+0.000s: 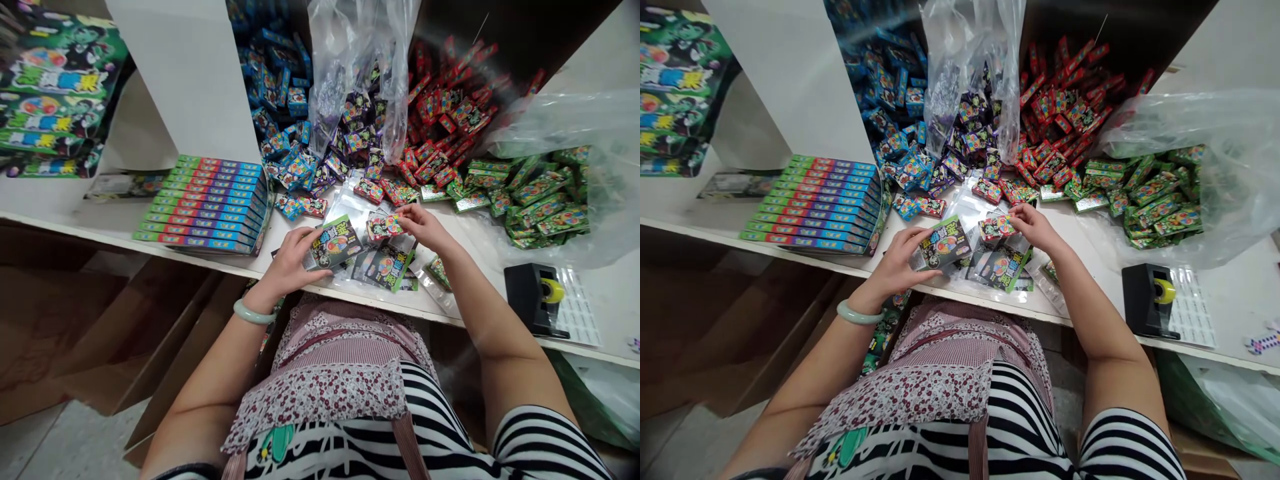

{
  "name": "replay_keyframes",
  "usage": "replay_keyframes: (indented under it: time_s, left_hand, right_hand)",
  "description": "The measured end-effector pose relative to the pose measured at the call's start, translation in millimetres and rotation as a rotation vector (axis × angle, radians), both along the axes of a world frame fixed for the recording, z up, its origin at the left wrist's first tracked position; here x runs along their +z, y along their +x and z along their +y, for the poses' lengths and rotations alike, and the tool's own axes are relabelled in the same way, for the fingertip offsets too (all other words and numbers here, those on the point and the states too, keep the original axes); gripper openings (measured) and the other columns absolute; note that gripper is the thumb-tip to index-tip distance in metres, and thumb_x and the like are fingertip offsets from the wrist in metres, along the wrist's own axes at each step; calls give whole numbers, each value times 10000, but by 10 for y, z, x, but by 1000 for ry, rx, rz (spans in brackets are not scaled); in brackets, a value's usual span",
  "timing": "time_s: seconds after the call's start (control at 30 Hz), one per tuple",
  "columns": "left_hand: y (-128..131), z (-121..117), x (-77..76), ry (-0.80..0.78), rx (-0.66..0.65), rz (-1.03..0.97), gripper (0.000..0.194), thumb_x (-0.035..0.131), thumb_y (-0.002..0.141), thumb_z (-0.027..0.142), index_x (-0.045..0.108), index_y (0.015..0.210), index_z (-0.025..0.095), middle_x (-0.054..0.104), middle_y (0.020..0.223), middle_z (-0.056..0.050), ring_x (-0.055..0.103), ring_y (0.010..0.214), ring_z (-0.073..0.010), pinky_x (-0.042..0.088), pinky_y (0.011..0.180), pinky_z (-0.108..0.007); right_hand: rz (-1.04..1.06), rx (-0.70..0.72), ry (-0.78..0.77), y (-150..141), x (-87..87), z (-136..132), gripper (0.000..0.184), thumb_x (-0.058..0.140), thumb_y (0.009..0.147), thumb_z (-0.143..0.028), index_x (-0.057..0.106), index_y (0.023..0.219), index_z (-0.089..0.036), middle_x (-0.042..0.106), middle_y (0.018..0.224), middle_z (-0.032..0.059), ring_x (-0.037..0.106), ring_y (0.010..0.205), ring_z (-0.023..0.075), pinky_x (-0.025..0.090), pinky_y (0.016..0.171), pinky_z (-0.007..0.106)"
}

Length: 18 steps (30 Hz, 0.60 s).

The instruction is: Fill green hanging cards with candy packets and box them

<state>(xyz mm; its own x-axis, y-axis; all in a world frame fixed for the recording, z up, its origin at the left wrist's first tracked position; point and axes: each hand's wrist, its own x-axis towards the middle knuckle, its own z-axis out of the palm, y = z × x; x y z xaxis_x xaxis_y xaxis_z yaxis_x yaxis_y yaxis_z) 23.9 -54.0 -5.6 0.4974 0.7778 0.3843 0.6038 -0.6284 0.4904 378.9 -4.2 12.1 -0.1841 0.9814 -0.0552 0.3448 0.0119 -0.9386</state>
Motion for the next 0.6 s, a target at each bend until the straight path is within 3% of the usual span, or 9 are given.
replay_keyframes:
  time_s: [0.13, 0.23, 0.33, 0.47, 0.6]
  left_hand:
    - [-12, -6, 1, 1, 9, 16, 902, 746, 774, 631, 377, 1529, 304, 502, 1350, -116, 515, 1266, -318, 473, 1099, -531]
    - [-31, -10, -4, -18, 15, 22, 900, 746, 770, 637, 386, 1523, 301, 501, 1356, -119, 508, 1274, -323, 465, 1107, -531]
    - [-54, -5, -15, -31, 20, 27, 888, 738, 774, 644, 396, 1517, 298, 500, 1361, -118, 501, 1279, -324, 458, 1114, -525]
    - [-36, 17, -20, -43, 6, 36, 870, 720, 786, 652, 397, 1513, 301, 503, 1355, -111, 506, 1272, -317, 463, 1110, -512]
    - [43, 31, -2, -26, -20, 30, 882, 737, 780, 637, 399, 1514, 285, 499, 1361, -122, 513, 1265, -321, 471, 1100, -513]
  right_hand:
    - [-247, 74, 99, -36, -56, 180, 253, 623, 843, -397, 751, 978, -225, 717, 957, 53, 641, 893, 220, 517, 895, 407]
    - [-346, -18, 120, -48, -182, 183, 288, 617, 841, -355, 746, 1059, -218, 731, 1019, 73, 664, 912, 239, 531, 904, 435]
    - [-399, -66, 210, 72, -235, 47, 328, 620, 865, -380, 712, 1139, -224, 718, 1168, 105, 656, 1080, 281, 508, 982, 487]
    - [-501, 175, 295, 306, -178, -117, 526, 763, 786, -414, 649, 1278, -267, 592, 1442, 117, 499, 1364, 331, 364, 1148, 571]
    - [-565, 291, 248, 323, -187, -54, 639, 801, 760, -400, 609, 1345, -228, 542, 1484, 158, 459, 1398, 343, 358, 1152, 568]
